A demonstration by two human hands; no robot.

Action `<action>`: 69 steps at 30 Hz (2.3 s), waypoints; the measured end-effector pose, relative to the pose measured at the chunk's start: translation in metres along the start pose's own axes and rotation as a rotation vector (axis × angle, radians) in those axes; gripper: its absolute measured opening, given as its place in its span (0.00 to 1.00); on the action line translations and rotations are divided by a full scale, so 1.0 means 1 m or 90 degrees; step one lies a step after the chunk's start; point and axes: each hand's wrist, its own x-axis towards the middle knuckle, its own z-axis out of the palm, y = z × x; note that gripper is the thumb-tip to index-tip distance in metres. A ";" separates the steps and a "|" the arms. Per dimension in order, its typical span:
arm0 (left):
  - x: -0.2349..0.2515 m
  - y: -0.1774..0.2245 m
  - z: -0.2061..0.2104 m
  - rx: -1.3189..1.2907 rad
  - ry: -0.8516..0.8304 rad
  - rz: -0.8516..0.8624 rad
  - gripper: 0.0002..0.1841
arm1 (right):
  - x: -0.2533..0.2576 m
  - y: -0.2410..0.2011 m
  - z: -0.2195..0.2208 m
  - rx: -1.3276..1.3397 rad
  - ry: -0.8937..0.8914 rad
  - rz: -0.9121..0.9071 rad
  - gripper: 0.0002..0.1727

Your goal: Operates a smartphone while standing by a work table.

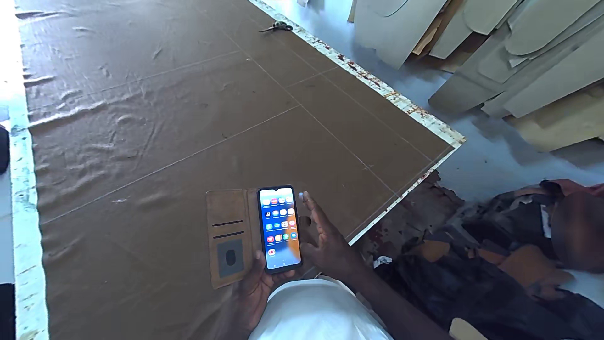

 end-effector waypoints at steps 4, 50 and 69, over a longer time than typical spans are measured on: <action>0.002 0.002 0.001 0.001 -0.008 -0.008 0.31 | -0.007 -0.003 -0.008 0.040 -0.006 0.000 0.53; 0.040 -0.049 -0.093 0.048 0.036 -0.077 0.27 | 0.046 0.128 0.029 0.435 -0.062 0.006 0.32; 0.052 -0.098 -0.003 -0.015 0.130 0.112 0.29 | 0.075 0.089 -0.037 0.336 -0.177 0.029 0.33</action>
